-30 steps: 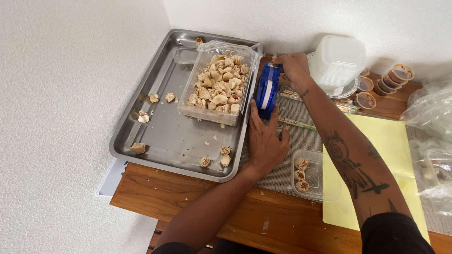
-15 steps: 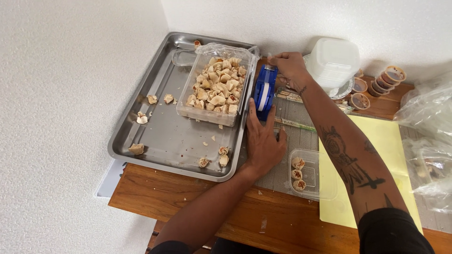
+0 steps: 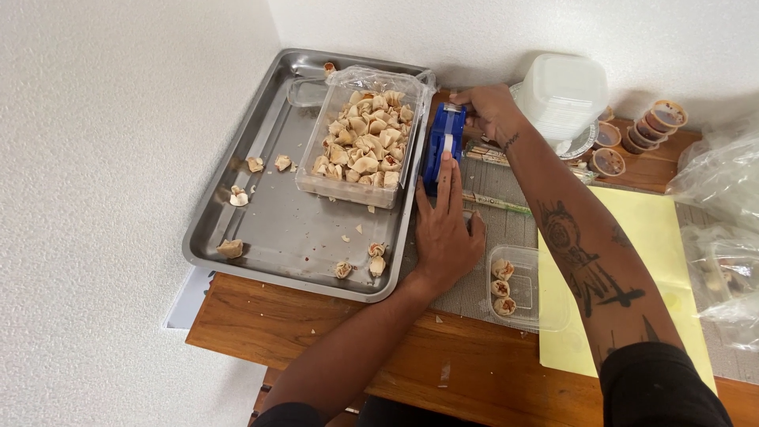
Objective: The person places small folded food items into a clear plastic container, adds a pair of disposable chopsticks, and then places a small cup of sauce into the container. The person then seals the container with a lid.
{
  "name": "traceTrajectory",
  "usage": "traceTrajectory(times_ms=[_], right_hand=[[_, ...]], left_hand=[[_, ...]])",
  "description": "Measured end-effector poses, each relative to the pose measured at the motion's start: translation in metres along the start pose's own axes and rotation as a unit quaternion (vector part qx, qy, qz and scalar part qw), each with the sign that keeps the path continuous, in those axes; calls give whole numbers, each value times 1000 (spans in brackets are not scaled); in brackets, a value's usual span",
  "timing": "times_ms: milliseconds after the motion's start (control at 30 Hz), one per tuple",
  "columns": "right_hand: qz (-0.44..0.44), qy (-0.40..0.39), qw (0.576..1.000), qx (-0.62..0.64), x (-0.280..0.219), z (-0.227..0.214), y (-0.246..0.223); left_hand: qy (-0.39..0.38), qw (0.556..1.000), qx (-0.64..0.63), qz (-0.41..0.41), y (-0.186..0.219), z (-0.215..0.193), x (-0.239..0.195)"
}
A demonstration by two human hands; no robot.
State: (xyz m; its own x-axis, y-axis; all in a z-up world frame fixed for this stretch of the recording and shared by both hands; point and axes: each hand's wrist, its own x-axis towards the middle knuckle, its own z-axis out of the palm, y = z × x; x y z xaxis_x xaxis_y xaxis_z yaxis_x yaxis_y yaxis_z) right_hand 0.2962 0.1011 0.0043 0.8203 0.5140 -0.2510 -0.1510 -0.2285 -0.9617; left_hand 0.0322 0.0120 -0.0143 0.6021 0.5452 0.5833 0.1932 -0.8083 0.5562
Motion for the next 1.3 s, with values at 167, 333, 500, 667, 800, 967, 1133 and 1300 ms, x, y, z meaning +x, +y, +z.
traceTrajectory(times_ms=[167,333,500,667,800,967,1133,1300], right_hand=[[29,-27,999,4,7,3,-1],[47,-49,998,-6,8,-1,-3],[39,-50,997,36,5,-1,-4],[34,-47,998,0,32,0,10],[32,-17,998,-60,61,-6,25],[46,15,990,-136,51,-2,13],[57,35,987,-143,44,7,7],[-169,41,809,-562,64,-5,29]], left_hand=[[-1,999,-35,-11,4,-9,2],[3,998,-58,-5,5,-11,0],[0,999,-32,-4,6,-7,5],[-4,998,-57,-1,8,-12,2],[0,998,-65,11,10,-15,5],[9,998,-56,9,6,-5,2],[11,998,-68,6,7,-7,1],[17,996,-82,6,10,-10,-2]])
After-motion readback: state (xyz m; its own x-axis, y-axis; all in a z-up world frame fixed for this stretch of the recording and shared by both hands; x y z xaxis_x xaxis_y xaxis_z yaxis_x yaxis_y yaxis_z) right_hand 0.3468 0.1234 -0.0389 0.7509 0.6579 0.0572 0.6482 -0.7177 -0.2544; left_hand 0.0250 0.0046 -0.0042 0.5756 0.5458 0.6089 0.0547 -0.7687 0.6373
